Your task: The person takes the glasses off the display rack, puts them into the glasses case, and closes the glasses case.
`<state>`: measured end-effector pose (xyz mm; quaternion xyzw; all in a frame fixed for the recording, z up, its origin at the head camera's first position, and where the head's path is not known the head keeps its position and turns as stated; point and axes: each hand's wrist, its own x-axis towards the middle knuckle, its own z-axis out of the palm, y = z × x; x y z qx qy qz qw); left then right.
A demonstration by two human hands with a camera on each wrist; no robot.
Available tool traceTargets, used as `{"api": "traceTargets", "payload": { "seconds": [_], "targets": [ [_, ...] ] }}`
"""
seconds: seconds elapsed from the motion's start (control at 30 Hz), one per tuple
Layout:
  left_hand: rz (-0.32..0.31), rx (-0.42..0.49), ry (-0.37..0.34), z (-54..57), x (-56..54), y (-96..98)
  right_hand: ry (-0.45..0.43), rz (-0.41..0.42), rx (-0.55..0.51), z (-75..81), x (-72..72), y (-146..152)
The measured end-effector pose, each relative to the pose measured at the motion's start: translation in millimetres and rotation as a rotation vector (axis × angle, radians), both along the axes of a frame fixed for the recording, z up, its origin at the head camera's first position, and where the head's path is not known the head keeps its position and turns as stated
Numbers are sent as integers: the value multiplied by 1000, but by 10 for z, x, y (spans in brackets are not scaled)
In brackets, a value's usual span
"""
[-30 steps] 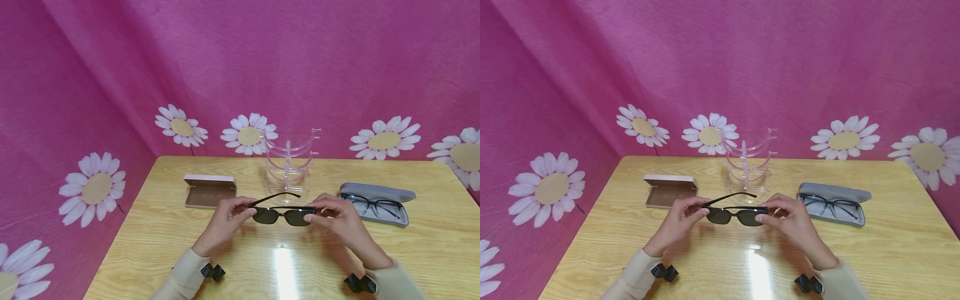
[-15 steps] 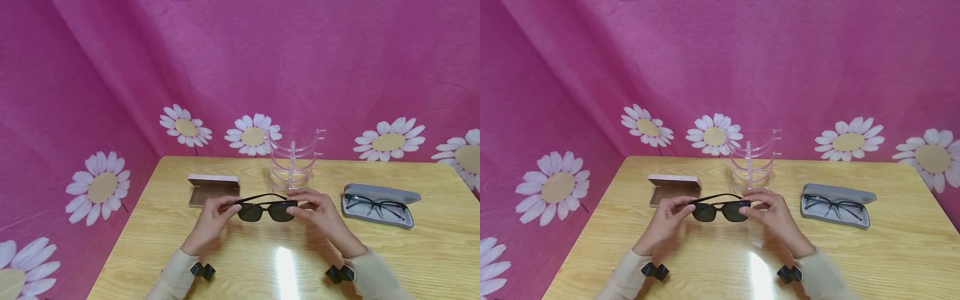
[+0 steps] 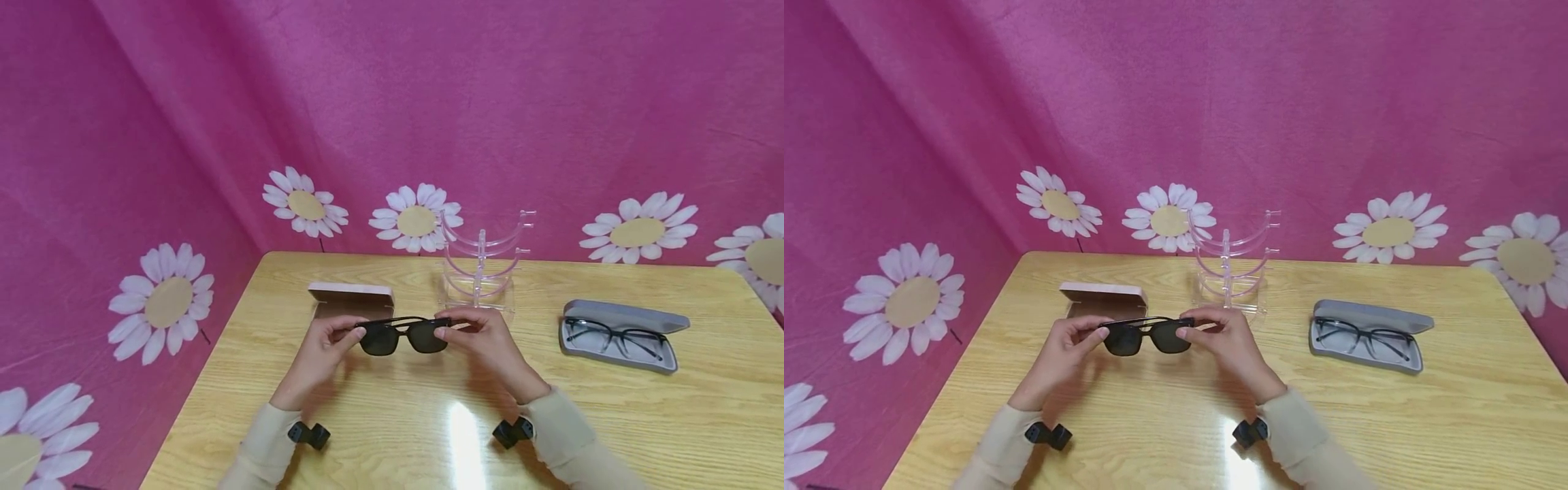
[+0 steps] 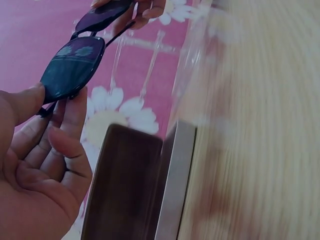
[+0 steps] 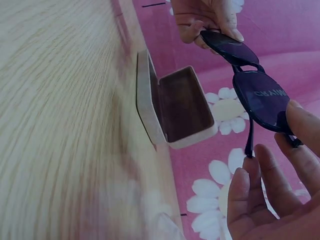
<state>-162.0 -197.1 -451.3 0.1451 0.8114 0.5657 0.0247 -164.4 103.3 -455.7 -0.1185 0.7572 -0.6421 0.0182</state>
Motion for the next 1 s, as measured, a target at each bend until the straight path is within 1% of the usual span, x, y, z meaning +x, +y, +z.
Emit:
{"api": "traceTargets", "payload": {
  "seconds": [0.13, 0.3, 0.37, 0.53, 0.7, 0.77, 0.87, 0.93, 1.0],
  "targets": [
    [4, -27, -15, -24, -68, -116, 4, -6, -16, -67, -78, -124],
    [-2, -68, -25, -52, -129, -261, 4, 12, -34, -139, -151, -274],
    [4, -70, -28, -59, -152, -316, -2, 17, -37, -151, -171, -334],
    [45, -12, -68, -88, -222, -431, -20, 20, -45, -160, -218, -489],
    [101, 48, -117, -138, -297, -549, -77, 15, -66, -213, -287, -660],
    [130, 82, -148, -157, -323, -588, -111, 7, -72, -236, -314, -725],
    [163, 132, -215, -184, -356, -628, -164, 2, -63, -259, -348, -802],
    [168, 142, -248, -196, -376, -649, -190, -4, -54, -276, -368, -833],
    [168, 122, -252, -198, -394, -667, -204, -2, -49, -288, -385, -850]
  ]
}}
